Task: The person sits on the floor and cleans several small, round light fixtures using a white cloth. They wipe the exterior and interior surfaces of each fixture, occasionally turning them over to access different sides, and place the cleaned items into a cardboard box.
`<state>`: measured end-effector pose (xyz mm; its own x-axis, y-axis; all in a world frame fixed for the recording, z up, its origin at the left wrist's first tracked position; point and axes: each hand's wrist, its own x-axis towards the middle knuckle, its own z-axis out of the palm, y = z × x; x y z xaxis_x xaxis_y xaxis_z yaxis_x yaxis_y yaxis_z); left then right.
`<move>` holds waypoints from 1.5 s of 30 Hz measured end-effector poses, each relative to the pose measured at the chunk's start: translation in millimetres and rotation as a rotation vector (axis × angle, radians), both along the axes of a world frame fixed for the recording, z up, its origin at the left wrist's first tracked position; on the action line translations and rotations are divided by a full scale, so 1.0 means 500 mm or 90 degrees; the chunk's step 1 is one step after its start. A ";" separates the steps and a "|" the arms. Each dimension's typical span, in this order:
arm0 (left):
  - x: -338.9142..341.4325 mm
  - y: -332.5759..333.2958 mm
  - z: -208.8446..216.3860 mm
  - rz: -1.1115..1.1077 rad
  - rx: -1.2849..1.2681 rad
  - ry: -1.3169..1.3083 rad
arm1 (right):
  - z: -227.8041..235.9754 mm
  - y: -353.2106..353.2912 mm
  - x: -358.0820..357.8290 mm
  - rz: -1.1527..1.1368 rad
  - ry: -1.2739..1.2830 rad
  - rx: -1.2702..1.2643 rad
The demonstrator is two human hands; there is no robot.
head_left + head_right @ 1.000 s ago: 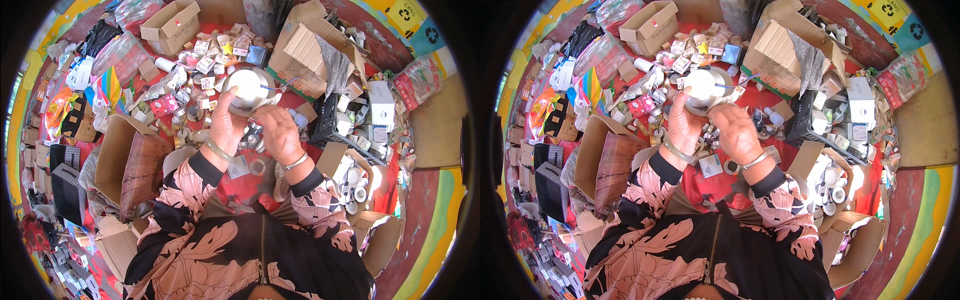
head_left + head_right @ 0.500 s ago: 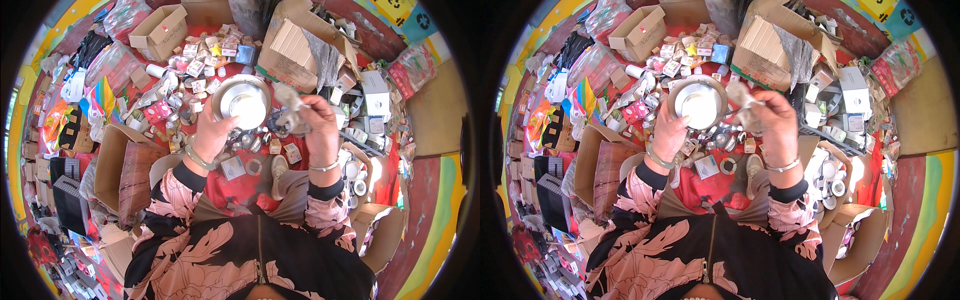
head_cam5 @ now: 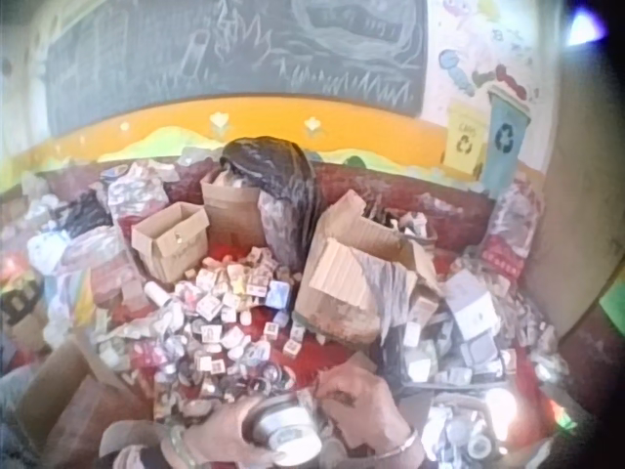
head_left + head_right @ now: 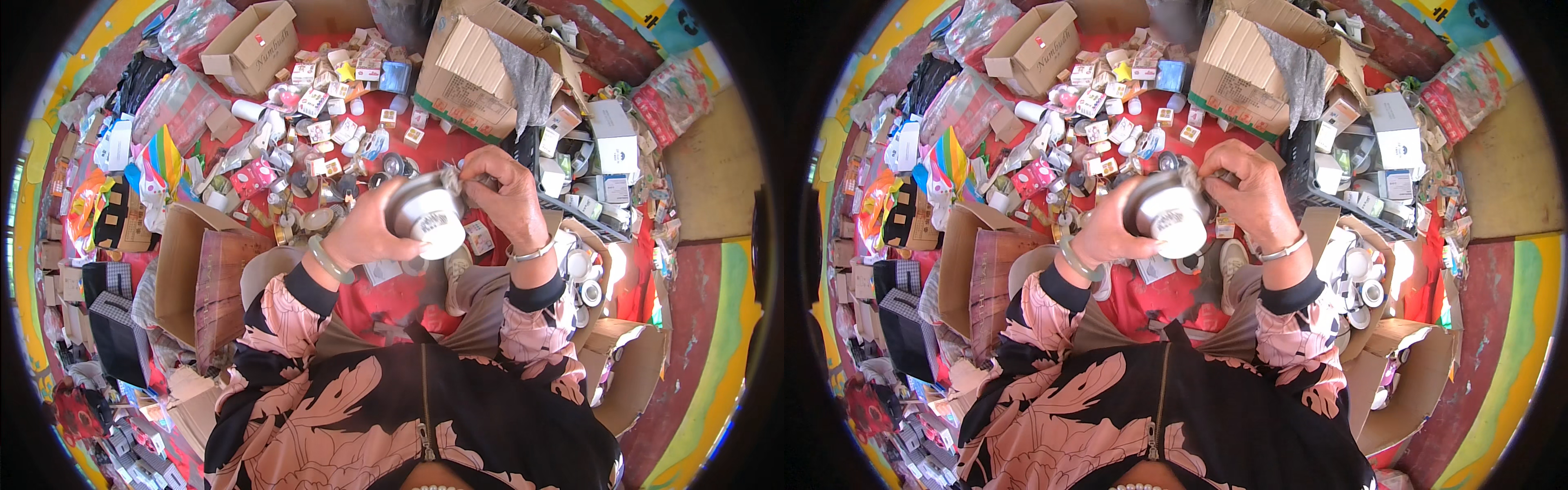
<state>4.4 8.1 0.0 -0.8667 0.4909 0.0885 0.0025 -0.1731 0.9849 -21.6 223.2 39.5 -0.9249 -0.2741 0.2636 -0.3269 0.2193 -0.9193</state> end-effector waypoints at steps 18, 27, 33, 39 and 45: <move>-0.038 -0.019 0.004 0.082 0.277 -0.112 | -0.057 0.001 -0.028 -0.199 -0.034 0.017; -0.033 -0.010 0.006 0.129 -0.010 0.063 | -0.028 -0.012 -0.008 -0.146 -0.081 0.099; -0.012 0.002 -0.010 0.079 -0.371 0.188 | -0.024 -0.023 0.006 -0.039 0.138 0.269; -0.014 0.002 -0.004 0.046 -0.506 0.245 | -0.034 -0.028 0.007 0.029 0.189 0.381; -0.029 -0.009 0.029 0.395 -0.313 0.559 | -0.012 -0.029 0.009 -0.199 0.362 0.276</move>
<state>-10.0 3.4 14.6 -0.7052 0.1542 0.6921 0.6619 0.4932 0.5645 -17.2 208.9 33.4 -0.7314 -0.2094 0.6490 -0.5854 0.6810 -0.4399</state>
